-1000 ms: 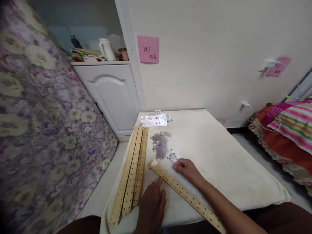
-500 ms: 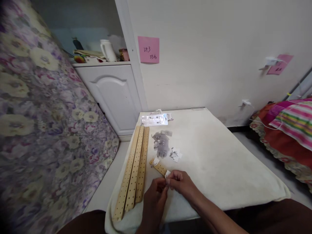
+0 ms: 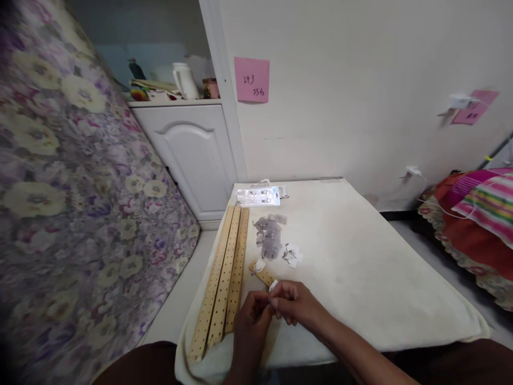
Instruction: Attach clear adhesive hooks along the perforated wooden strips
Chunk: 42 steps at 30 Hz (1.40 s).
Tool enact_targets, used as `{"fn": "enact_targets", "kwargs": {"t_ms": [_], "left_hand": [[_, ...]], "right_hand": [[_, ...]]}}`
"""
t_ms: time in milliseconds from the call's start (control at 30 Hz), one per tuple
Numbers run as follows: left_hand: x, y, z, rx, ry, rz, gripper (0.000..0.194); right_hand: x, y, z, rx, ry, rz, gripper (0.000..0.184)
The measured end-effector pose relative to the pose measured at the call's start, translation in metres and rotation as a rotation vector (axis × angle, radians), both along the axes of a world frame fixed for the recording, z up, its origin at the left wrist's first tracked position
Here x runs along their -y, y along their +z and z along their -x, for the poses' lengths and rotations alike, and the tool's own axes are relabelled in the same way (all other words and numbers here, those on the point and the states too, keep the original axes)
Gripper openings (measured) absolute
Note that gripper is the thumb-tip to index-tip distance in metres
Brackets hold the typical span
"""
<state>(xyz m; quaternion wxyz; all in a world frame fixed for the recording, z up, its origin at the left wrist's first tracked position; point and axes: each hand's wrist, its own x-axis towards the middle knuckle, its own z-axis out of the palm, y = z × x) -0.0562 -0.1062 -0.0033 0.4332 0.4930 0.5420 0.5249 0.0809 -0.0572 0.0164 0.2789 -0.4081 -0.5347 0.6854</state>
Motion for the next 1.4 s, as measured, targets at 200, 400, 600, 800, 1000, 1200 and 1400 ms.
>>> {"fn": "enact_targets", "kwargs": {"t_ms": [200, 400, 600, 800, 1000, 1200, 1400], "left_hand": [[-0.003, -0.003, -0.001, 0.100, 0.066, 0.033, 0.015], [-0.007, -0.003, 0.001, 0.128, 0.106, 0.053, 0.020], [-0.009, -0.006, 0.004, -0.054, 0.131, 0.045, 0.018], [-0.010, -0.007, 0.001, -0.152, 0.115, 0.050, 0.018], [-0.014, -0.006, -0.001, -0.234, 0.141, 0.097, 0.017], [-0.017, -0.001, -0.004, -0.305, 0.133, 0.092, 0.013], [-0.019, 0.001, -0.003, -0.388, 0.101, 0.010, 0.008]], "right_hand": [[-0.002, 0.001, -0.003, -0.081, 0.057, -0.003, 0.032], [-0.009, 0.008, -0.012, -0.100, -0.064, -0.060, 0.040], [-0.034, -0.008, -0.022, 0.056, -0.102, -0.082, 0.037], [-0.042, -0.018, -0.013, 0.077, -0.028, -0.055, 0.031], [-0.045, -0.014, -0.012, 0.064, 0.019, -0.104, 0.020], [-0.051, -0.020, -0.014, 0.126, 0.027, -0.191, 0.005], [-0.053, -0.028, -0.018, 0.240, 0.023, -0.328, 0.009]]}}
